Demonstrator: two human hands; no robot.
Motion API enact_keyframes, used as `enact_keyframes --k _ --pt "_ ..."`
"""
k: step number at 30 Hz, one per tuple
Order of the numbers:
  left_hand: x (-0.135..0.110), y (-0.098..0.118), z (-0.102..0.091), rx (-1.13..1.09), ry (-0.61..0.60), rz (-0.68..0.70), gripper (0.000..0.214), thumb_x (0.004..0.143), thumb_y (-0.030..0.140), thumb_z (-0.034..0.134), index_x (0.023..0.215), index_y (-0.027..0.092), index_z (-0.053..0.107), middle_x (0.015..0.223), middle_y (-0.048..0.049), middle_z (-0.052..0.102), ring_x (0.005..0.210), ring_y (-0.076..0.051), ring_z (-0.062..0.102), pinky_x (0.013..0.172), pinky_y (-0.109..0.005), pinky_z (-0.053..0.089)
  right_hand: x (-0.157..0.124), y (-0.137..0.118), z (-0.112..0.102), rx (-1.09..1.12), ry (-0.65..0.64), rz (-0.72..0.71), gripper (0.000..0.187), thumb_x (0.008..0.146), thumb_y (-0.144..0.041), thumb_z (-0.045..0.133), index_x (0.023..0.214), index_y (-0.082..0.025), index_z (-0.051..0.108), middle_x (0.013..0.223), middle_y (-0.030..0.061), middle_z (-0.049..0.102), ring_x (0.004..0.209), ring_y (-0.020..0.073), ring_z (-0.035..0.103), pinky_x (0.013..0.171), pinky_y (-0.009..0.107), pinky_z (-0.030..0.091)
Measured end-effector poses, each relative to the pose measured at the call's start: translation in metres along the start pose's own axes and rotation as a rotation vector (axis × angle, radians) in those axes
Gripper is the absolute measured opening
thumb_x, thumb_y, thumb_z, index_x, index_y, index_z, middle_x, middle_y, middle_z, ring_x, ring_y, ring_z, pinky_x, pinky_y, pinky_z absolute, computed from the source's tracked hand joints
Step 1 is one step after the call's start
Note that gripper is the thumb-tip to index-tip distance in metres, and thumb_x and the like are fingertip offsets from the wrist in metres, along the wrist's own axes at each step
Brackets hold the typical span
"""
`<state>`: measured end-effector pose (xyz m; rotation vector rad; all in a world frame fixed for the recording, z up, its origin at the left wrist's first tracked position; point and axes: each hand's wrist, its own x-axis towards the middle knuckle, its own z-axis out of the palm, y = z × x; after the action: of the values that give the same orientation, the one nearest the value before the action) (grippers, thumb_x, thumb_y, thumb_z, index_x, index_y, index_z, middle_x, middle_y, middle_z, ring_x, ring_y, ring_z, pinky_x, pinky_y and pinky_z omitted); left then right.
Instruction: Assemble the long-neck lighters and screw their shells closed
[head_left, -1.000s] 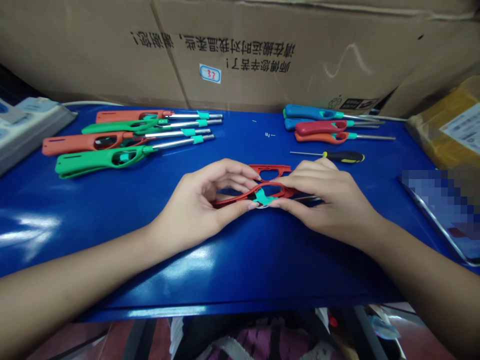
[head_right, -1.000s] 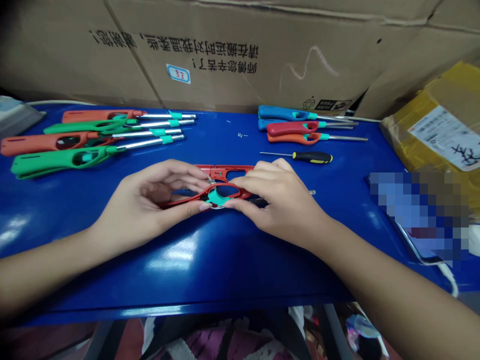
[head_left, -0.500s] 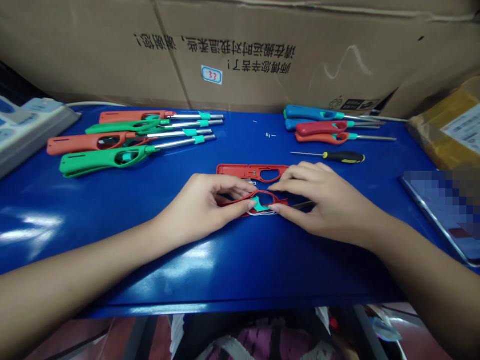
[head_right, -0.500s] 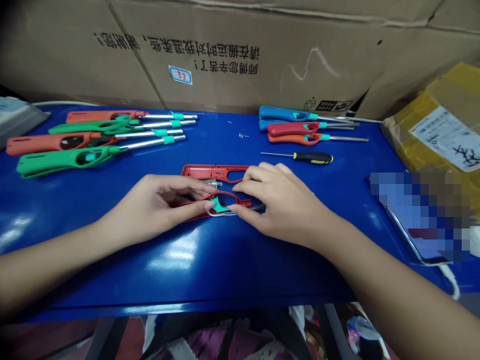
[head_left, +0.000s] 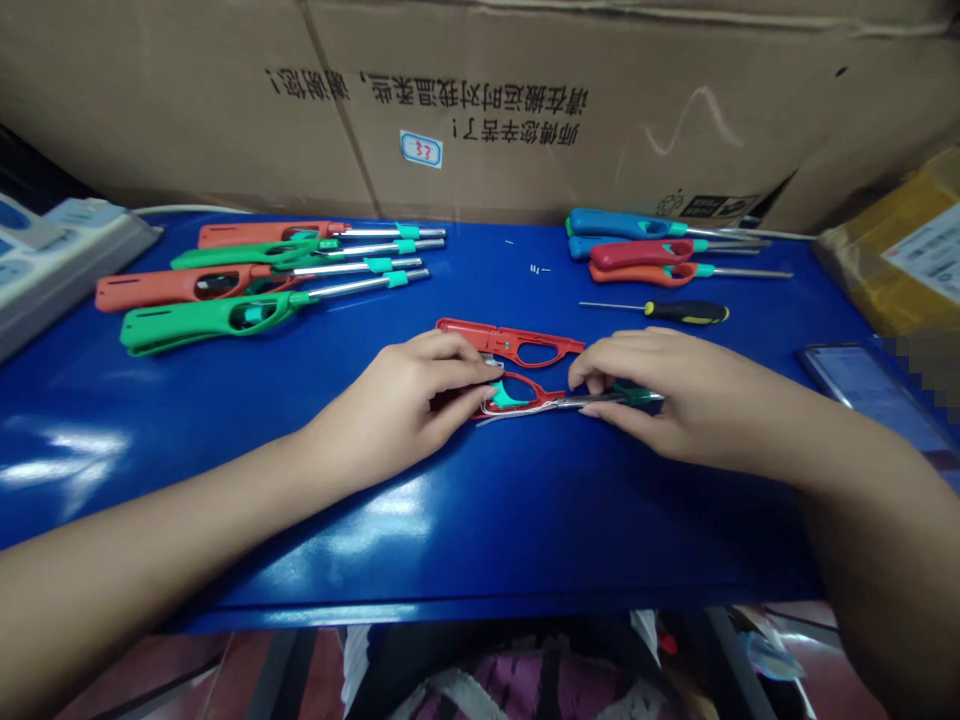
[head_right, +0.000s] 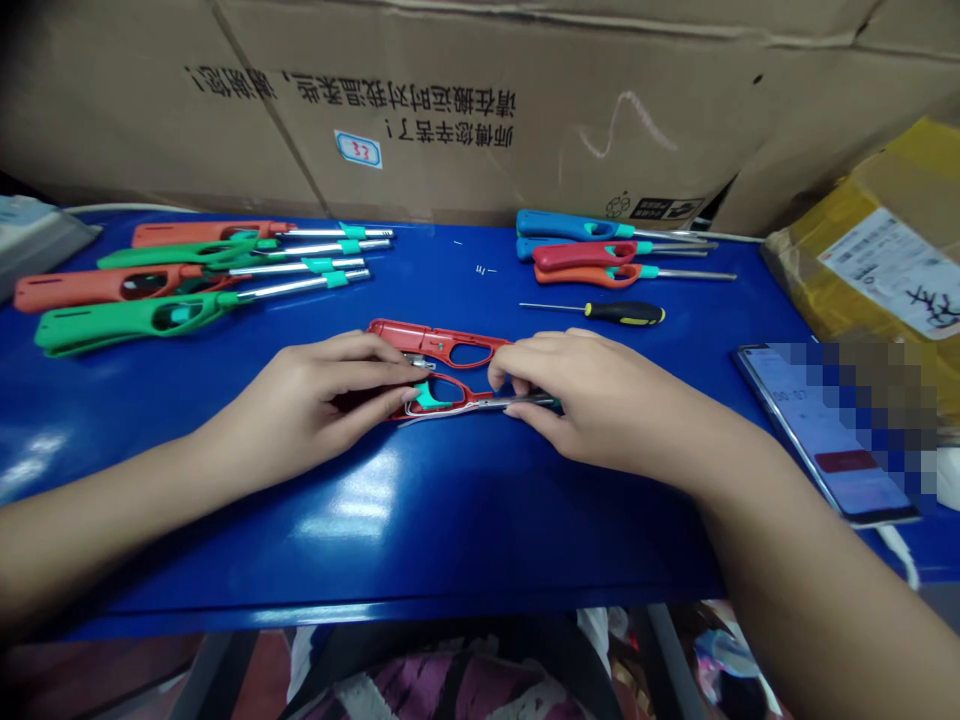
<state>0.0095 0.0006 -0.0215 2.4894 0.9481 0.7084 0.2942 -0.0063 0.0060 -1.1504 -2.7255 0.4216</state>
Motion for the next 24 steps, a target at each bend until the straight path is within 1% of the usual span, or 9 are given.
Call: enact_keyframes --k 3,7,11,13,16,18,24 --pt "0.001 0.000 0.001 -0.010 -0.001 0.002 0.026 0.099 0.024 0.058 0.116 0.019 0.076 0.109 -0.0081 0.075 0.101 -0.019 0.071 0.088 -0.030 0.057 0.001 0.000 0.001 -0.042 0.009 -0.045 0.014 0.096 -0.023 0.056 0.099 -0.023 0.070 0.096 0.0054 0.072 0.089 0.0223 0.064 0.081 0.037 0.045" --pt "0.001 -0.001 0.001 -0.016 0.007 0.011 0.025 0.099 0.023 0.058 0.115 0.019 0.077 0.108 -0.0074 0.075 0.099 -0.019 0.071 0.088 -0.029 0.057 0.001 0.000 0.001 -0.172 0.062 -0.097 0.022 0.099 -0.022 0.053 0.094 -0.022 0.075 0.093 0.0064 0.073 0.089 0.0224 0.065 0.083 0.038 0.046" --pt "0.001 0.001 0.001 -0.008 0.000 0.002 0.025 0.098 0.023 0.059 0.115 0.018 0.077 0.109 -0.0077 0.076 0.100 -0.019 0.071 0.090 -0.029 0.057 0.001 0.000 0.002 -0.245 0.082 -0.127 0.024 0.098 -0.019 0.054 0.090 -0.022 0.077 0.092 0.0065 0.075 0.087 0.0225 0.066 0.080 0.038 0.047" --pt "0.002 0.001 0.001 -0.025 0.001 -0.004 0.025 0.098 0.023 0.059 0.115 0.017 0.077 0.108 -0.0077 0.076 0.099 -0.019 0.071 0.087 -0.028 0.057 0.001 0.000 0.003 -0.265 0.110 -0.135 0.023 0.097 -0.019 0.056 0.089 -0.022 0.077 0.090 0.0059 0.076 0.085 0.0227 0.066 0.077 0.037 0.047" --pt "0.002 0.001 0.001 -0.059 -0.001 -0.006 0.024 0.098 0.022 0.060 0.114 0.017 0.077 0.107 -0.0075 0.076 0.096 -0.018 0.072 0.083 -0.027 0.057 0.003 -0.002 0.003 -0.254 0.134 -0.117 0.021 0.095 -0.019 0.059 0.083 -0.021 0.076 0.086 0.0045 0.076 0.081 0.0220 0.065 0.071 0.036 0.047" --pt "0.002 0.001 0.000 -0.068 -0.009 -0.004 0.023 0.097 0.021 0.062 0.114 0.017 0.077 0.107 -0.0073 0.076 0.096 -0.018 0.072 0.084 -0.027 0.057 0.003 -0.004 0.004 -0.244 0.132 -0.093 0.021 0.095 -0.018 0.059 0.082 -0.021 0.075 0.085 0.0038 0.075 0.080 0.0214 0.066 0.069 0.035 0.048" --pt "0.001 0.002 0.000 -0.060 -0.006 -0.009 0.023 0.097 0.020 0.062 0.114 0.019 0.077 0.107 -0.0068 0.076 0.097 -0.018 0.072 0.085 -0.027 0.058 0.001 -0.010 0.004 -0.302 0.109 -0.057 0.020 0.094 -0.016 0.059 0.088 -0.020 0.077 0.092 0.0038 0.075 0.085 0.0222 0.070 0.065 0.034 0.048"
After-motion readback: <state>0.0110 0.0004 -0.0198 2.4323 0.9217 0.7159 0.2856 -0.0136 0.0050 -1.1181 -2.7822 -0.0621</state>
